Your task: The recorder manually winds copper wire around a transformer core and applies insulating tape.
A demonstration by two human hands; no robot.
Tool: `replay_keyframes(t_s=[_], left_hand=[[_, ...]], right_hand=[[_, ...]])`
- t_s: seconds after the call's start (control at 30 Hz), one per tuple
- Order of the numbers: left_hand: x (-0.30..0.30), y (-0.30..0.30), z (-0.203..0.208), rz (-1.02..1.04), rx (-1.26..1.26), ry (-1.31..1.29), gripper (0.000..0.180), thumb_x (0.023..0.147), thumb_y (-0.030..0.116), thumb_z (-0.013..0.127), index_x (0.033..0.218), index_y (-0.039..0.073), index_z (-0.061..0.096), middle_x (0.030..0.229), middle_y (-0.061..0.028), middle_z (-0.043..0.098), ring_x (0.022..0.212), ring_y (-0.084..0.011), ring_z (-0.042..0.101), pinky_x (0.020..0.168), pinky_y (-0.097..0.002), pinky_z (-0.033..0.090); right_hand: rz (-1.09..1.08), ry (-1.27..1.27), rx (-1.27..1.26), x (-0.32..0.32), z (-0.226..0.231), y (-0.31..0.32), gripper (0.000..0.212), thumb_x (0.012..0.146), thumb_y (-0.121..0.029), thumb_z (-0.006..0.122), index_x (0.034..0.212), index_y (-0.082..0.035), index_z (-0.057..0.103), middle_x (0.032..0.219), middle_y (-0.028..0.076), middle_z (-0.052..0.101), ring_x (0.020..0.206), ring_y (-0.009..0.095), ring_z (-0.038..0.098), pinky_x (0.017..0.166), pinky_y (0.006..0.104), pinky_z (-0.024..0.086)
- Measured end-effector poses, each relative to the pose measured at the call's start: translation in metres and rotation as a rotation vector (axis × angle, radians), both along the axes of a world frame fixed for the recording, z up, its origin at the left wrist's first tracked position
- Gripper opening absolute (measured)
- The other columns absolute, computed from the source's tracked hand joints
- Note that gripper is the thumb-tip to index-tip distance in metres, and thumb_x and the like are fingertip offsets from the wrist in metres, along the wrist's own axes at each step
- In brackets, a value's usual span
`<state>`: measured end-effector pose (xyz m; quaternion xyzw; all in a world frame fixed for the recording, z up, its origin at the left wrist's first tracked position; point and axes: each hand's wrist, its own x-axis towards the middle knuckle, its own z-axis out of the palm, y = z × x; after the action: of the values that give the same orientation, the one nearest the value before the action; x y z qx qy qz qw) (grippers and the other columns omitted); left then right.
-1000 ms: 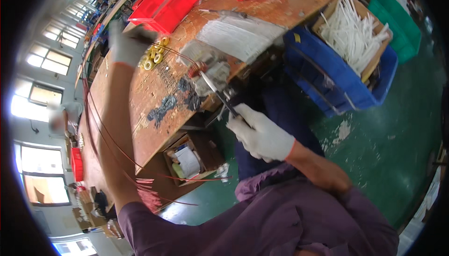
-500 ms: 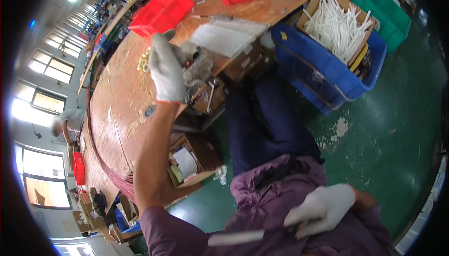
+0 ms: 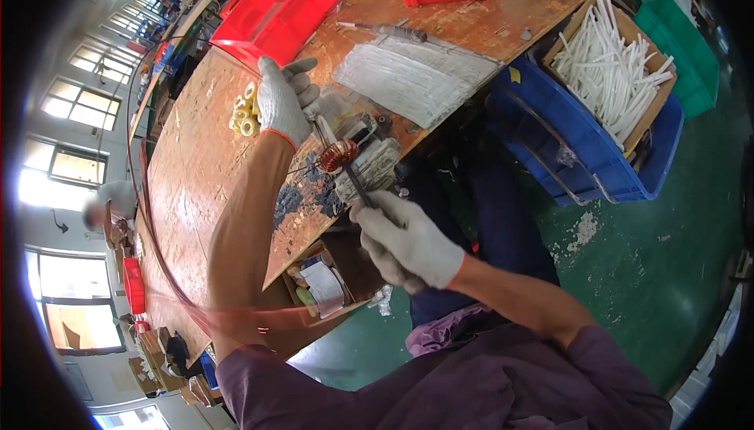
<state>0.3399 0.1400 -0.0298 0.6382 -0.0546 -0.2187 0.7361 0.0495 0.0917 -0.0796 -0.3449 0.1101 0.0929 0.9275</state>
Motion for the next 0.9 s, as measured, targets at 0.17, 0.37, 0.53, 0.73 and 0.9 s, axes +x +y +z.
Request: replay_keyframes(t_s=[0.17,0.37,0.53,0.73,0.9], left_hand=[[-0.004,-0.002,-0.025,-0.095,0.058,0.063,0.077,0.113,0.063,0.026,0.115,-0.005,0.063,0.064,0.0065,0.026,0.049,-0.0100,0.027,0.044,-0.0297,0.024],[-0.010,0.024,0.068,-0.082,0.030,-0.092,0.087,0.100,0.078,0.051,0.117,-0.007,0.060,0.067,-0.0039,0.053,0.061,-0.0190,0.054,0.064,-0.0364,0.048],[-0.081,0.093,0.081,0.346,0.588,-0.828,0.069,0.091,0.052,0.080,0.132,0.001,0.058,0.119,-0.0128,0.065,0.110,-0.0234,0.063,0.094,-0.0395,0.054],[-0.181,0.049,0.008,-0.176,0.630,-1.280,0.056,0.105,0.028,0.068,0.149,-0.003,0.053,0.093,-0.0046,0.066,0.087,-0.0173,0.065,0.081,-0.0321,0.053],[-0.111,-0.010,0.054,-0.118,0.207,-0.460,0.071,0.113,0.059,0.038,0.125,-0.005,0.064,0.062,0.0062,0.030,0.050,-0.0068,0.031,0.045,-0.0295,0.025]], right_hand=[[0.123,0.092,-0.385,-0.015,-0.001,-0.019,0.018,0.112,-0.026,0.056,0.109,-0.008,0.057,0.074,-0.003,0.050,0.048,0.005,0.042,0.040,0.0273,0.035],[0.059,-0.035,-0.339,-0.091,-0.010,0.000,0.012,0.113,-0.019,0.052,0.108,-0.009,0.056,0.073,-0.006,0.048,0.055,0.004,0.045,0.047,0.0255,0.037],[0.306,-0.082,-0.222,-0.213,-0.018,-0.022,0.010,0.111,-0.018,0.057,0.111,-0.008,0.057,0.077,-0.003,0.052,0.069,0.005,0.052,0.059,0.0245,0.041],[0.334,-0.525,-0.521,-0.316,0.017,-0.043,0.023,0.105,-0.020,0.069,0.121,-0.006,0.062,0.078,0.008,0.070,0.070,0.018,0.071,0.063,0.0346,0.051],[0.144,-0.260,-0.610,-0.218,0.015,-0.038,0.016,0.109,-0.017,0.062,0.115,-0.002,0.061,0.070,0.003,0.062,0.060,0.011,0.058,0.054,0.0320,0.045]])
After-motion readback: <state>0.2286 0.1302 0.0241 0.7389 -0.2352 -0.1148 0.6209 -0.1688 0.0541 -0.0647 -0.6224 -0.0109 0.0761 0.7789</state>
